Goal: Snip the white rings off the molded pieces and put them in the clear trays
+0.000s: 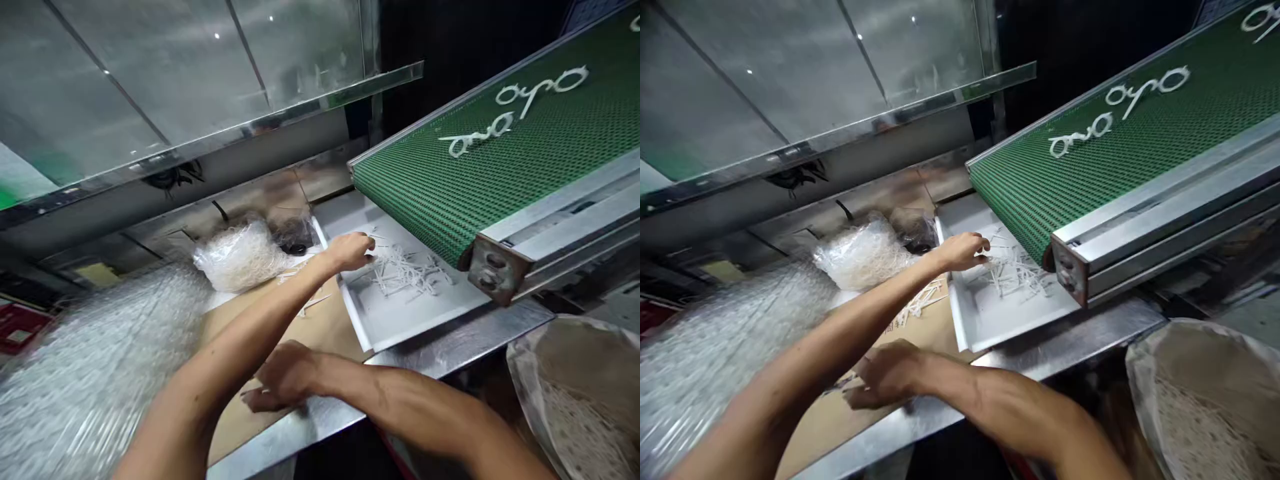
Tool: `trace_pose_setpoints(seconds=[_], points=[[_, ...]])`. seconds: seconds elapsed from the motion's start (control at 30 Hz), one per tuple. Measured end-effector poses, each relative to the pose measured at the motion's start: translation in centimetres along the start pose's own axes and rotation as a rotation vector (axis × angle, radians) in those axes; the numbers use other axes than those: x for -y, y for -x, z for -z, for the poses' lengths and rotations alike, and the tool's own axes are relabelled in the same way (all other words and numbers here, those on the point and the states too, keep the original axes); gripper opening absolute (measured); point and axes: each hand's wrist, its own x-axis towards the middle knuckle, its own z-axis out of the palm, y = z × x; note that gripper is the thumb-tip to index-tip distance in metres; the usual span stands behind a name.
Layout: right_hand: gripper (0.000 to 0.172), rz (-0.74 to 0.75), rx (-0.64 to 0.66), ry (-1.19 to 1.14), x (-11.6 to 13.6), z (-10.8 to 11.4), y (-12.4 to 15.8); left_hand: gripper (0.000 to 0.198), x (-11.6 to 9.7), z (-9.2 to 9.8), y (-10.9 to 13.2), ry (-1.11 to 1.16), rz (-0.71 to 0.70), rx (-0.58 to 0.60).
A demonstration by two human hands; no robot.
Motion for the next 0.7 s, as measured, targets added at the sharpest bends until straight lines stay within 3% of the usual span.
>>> trace_pose_setpoints(seconds=[0.2,0.33,0.47,0.57,0.7], points=[[0.050,0.013,-0.011,-0.001,0.0,1.0,0.4,0.011,-0.9,0.4,-0.9,0.091,0.006,-0.095],[0.051,0.019,-0.092,0.004,0.5,1.8,1.1,0.015,0.3,2.1,0.5,0.166,0.055,-0.231],[0.043,0.045,-0.204,0.002,0.6,2.0,1.5,0.011,1.3,3.0,2.6,0.332,0.075,-0.442],[0.041,0.042,-0.219,0.006,0.4,1.8,1.4,0.015,1.9,2.9,3.8,0.735,0.168,-0.554],[0.039,0.034,-0.211,0.019,0.2,1.5,1.2,0.027,2.5,2.6,4.9,1.427,0.330,-0.577]])
